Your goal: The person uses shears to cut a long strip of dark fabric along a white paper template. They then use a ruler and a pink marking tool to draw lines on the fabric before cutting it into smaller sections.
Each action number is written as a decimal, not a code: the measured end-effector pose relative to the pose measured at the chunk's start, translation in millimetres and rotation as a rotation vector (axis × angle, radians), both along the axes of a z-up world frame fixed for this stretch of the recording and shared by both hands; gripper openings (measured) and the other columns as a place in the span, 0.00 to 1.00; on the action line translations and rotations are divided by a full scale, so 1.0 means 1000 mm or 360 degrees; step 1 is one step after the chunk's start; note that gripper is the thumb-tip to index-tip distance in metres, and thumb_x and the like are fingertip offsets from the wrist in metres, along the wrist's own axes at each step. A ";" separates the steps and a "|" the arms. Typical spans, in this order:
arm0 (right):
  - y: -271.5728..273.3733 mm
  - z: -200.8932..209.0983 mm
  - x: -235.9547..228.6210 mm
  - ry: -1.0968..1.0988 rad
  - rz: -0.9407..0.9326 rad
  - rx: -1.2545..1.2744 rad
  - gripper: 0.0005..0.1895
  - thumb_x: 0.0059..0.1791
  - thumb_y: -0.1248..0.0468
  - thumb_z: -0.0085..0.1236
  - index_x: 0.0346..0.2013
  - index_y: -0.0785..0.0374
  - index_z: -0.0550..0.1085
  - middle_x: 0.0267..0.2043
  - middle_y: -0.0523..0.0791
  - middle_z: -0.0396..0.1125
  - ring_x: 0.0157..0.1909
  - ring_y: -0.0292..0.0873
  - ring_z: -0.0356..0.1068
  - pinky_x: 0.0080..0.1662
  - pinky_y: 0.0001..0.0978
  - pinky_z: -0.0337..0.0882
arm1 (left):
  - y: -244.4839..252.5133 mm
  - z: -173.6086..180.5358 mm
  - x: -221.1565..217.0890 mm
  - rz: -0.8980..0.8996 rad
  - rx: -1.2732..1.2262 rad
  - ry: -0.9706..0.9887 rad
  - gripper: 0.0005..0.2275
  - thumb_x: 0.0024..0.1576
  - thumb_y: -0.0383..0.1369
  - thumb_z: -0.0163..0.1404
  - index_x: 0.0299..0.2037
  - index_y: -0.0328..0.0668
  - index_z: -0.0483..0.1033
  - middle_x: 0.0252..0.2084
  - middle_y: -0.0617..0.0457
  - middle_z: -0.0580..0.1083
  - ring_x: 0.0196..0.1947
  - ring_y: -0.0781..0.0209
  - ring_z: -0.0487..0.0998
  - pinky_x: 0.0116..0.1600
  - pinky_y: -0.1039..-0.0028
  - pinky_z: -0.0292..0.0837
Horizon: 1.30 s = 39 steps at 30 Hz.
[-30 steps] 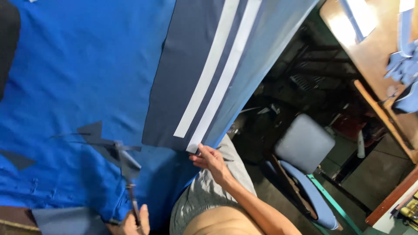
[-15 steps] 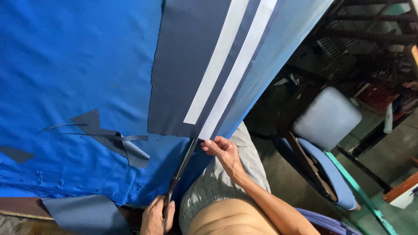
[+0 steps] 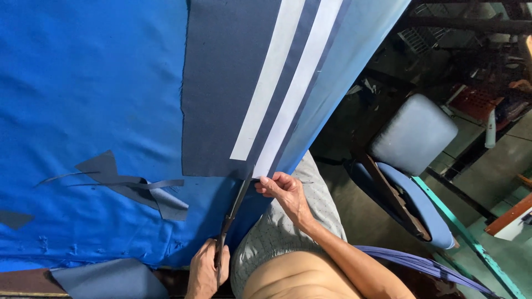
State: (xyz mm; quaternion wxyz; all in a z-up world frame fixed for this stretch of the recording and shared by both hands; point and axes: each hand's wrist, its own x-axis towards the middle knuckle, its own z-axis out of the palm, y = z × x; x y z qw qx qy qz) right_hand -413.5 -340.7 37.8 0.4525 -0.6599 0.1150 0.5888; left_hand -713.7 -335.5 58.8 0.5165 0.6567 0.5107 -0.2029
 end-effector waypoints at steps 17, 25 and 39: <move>-0.002 -0.001 0.003 0.0044 0.0024 -0.0001 0.11 0.49 0.56 0.64 0.31 0.62 0.78 0.34 0.51 0.80 0.41 0.45 0.83 0.46 0.35 0.84 | -0.003 0.003 0.009 0.0014 0.0043 0.0020 0.09 0.57 0.35 0.50 0.31 0.40 0.78 0.29 0.49 0.79 0.30 0.48 0.81 0.38 0.61 0.76; -0.008 -0.007 0.006 0.0080 -0.0101 0.0014 0.06 0.50 0.60 0.64 0.36 0.60 0.80 0.35 0.50 0.80 0.39 0.42 0.82 0.48 0.35 0.83 | 0.004 0.012 0.013 -0.0044 -0.0073 0.0198 0.09 0.58 0.36 0.50 0.30 0.41 0.79 0.29 0.51 0.80 0.28 0.53 0.82 0.36 0.65 0.79; -0.003 -0.014 0.023 -0.0126 -0.0003 0.0029 0.11 0.50 0.57 0.64 0.28 0.60 0.77 0.22 0.38 0.66 0.28 0.31 0.69 0.38 0.27 0.82 | 0.010 0.008 0.033 -0.0002 -0.0042 0.0312 0.10 0.57 0.37 0.51 0.25 0.46 0.78 0.26 0.53 0.78 0.28 0.53 0.80 0.36 0.64 0.75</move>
